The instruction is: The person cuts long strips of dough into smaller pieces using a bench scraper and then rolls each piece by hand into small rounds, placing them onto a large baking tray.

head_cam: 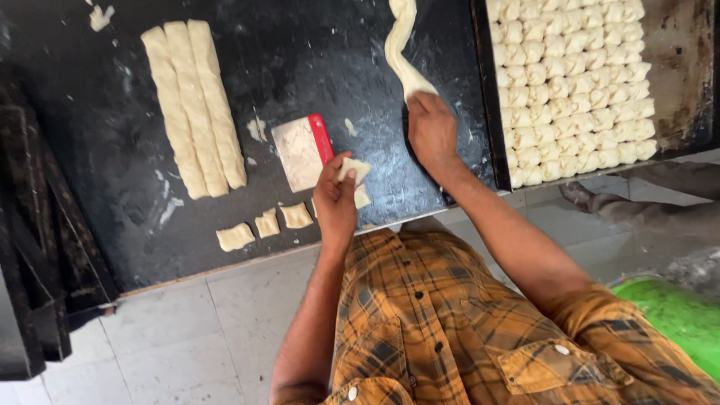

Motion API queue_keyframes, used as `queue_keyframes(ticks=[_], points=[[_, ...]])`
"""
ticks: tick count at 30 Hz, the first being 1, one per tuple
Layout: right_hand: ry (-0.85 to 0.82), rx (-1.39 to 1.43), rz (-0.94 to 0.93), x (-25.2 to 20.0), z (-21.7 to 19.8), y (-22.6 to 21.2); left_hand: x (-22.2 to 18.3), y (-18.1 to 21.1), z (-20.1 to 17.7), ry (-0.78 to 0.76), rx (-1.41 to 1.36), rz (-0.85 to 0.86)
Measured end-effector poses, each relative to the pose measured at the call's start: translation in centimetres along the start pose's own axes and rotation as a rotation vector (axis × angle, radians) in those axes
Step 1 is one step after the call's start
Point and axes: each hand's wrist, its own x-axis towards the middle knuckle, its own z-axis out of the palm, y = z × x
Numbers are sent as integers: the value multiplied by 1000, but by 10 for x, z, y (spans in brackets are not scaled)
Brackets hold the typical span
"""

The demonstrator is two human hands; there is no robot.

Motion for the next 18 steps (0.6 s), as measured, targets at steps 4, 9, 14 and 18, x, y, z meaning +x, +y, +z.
queue_keyframes(ticks=[4, 9, 14, 18], points=[[-310, 194, 247, -4, -34, -2, 2, 7, -1, 3, 264, 57], [-570, 1390, 913, -4, -97, -11, 18, 2, 18, -74, 173, 10], [-208, 826, 117, -18, -115, -45, 9, -4, 45, -253, -228, -129], [-55, 429, -223, -8, -145, -46, 2, 22, 67, -331, -321, -166]])
